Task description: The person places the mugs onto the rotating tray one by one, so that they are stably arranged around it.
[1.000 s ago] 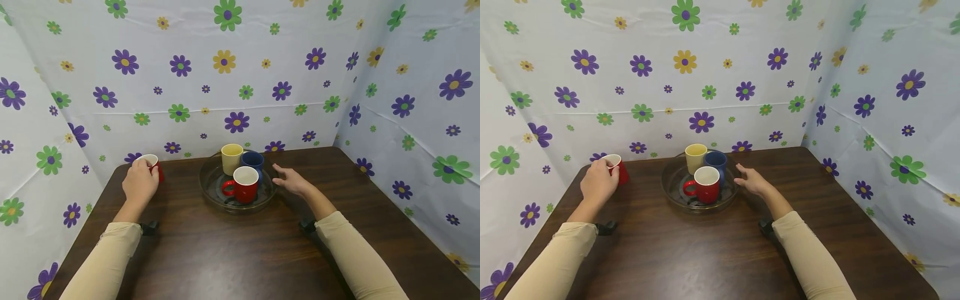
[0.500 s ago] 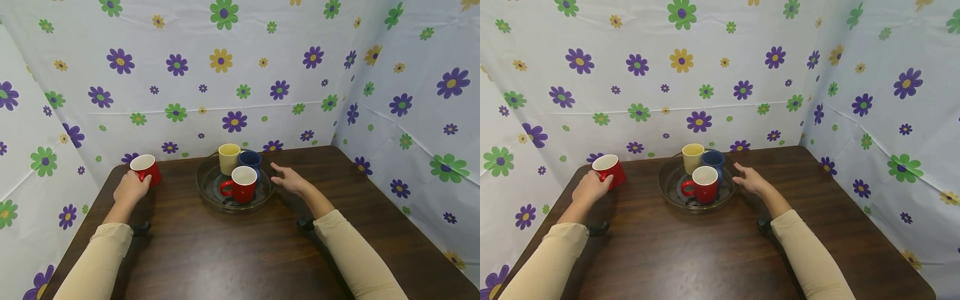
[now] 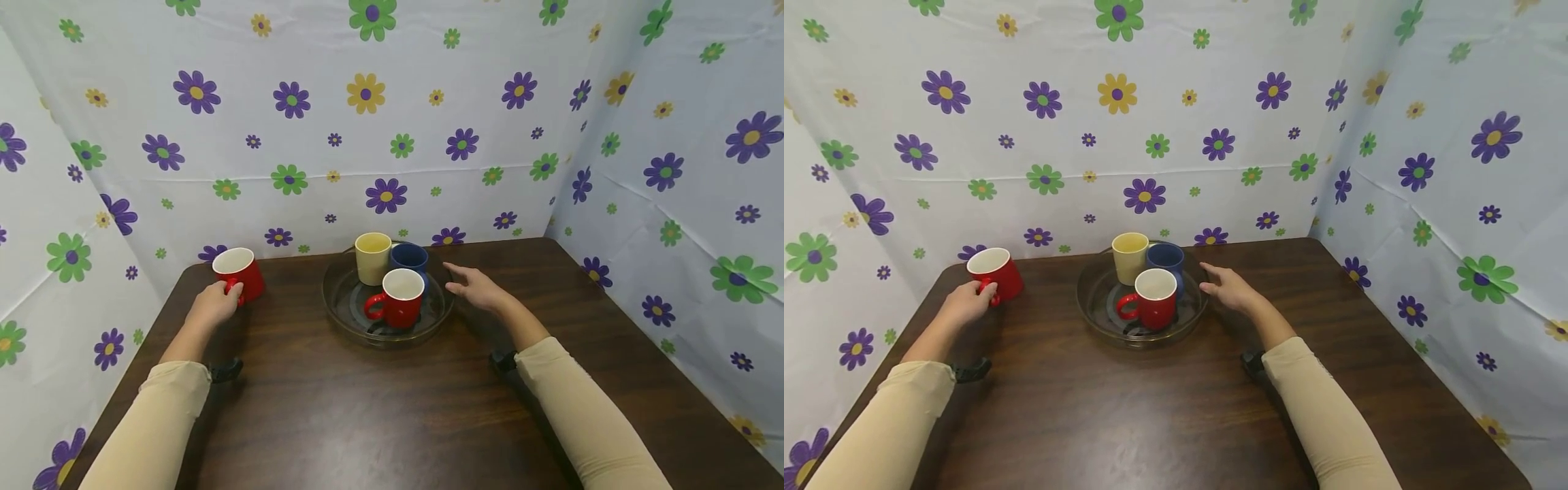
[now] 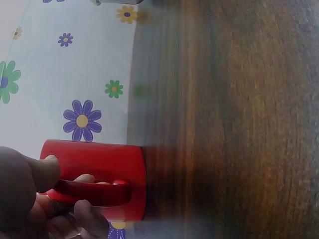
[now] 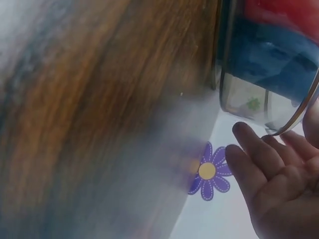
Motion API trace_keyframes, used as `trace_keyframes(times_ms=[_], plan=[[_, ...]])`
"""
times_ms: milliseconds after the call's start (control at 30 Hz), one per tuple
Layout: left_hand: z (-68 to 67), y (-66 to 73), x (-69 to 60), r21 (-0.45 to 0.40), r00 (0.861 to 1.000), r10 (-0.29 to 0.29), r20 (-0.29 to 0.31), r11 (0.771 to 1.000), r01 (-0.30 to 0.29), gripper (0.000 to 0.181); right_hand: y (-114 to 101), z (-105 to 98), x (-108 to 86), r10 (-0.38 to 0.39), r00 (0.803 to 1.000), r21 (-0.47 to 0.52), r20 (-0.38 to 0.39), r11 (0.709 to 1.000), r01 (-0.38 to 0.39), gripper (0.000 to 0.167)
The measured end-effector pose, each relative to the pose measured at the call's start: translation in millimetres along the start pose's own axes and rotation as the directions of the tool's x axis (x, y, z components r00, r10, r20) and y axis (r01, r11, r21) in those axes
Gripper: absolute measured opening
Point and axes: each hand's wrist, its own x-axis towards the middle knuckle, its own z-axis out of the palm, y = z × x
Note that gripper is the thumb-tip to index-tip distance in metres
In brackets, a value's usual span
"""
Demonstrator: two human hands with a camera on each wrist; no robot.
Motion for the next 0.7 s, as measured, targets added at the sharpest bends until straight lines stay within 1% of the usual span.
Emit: trace_keyframes(times_ms=[67, 133, 167, 233, 300, 367, 467, 567, 700], plan=[[1.3, -2.0, 0.1, -0.040, 1.000, -0.002, 0.009, 0.999, 0.002, 0.044, 0.7, 1.4, -0.6, -0.003, 0.999, -0.009, -0.035, 1.000, 0.003, 0.060], [2.9, -3.0, 0.0, -0.135, 0.999, -0.016, 0.028, 0.991, 0.020, 0.045, 0.9, 2.0, -2.5, -0.008, 0.996, -0.007, -0.086, 1.000, 0.007, 0.057], [3.8, -3.4, 0.1, -0.182, 0.999, -0.023, 0.037, 0.983, 0.030, 0.046, 0.2, 1.8, -4.1, -0.010, 0.993, -0.004, -0.114, 1.000, 0.010, 0.056], [5.3, -4.0, 0.0, -0.277, 0.997, -0.036, 0.062, 0.959, 0.052, 0.049, -1.6, 0.8, -7.6, -0.018, 0.988, 0.004, -0.155, 1.000, 0.019, 0.055], [6.1, -4.3, -0.6, -0.342, 0.995, -0.051, 0.086, 0.937, 0.078, 0.052, -4.1, -0.2, -10.9, -0.029, 0.985, 0.004, -0.169, 1.000, 0.030, 0.055], [6.6, -4.7, -1.2, -0.362, 0.994, -0.060, 0.093, 0.928, 0.090, 0.054, -6.7, -0.7, -14.4, -0.039, 0.987, -0.001, -0.156, 0.999, 0.039, 0.058], [7.0, -5.4, -1.7, -0.391, 0.992, -0.068, 0.102, 0.915, 0.103, 0.056, -10.8, -0.2, -20.9, -0.032, 0.993, -0.008, -0.114, 0.999, 0.032, 0.066], [6.8, -6.2, -1.8, -0.404, 0.992, -0.070, 0.109, 0.908, 0.108, 0.057, -14.2, 2.2, -28.0, -0.029, 0.997, -0.035, -0.066, 0.999, 0.027, 0.072], [4.6, -7.4, -2.4, -0.407, 0.990, -0.072, 0.120, 0.906, 0.115, 0.059, -19.6, 7.1, -35.9, -0.029, 1.000, -0.099, -0.007, 0.995, 0.028, 0.079]])
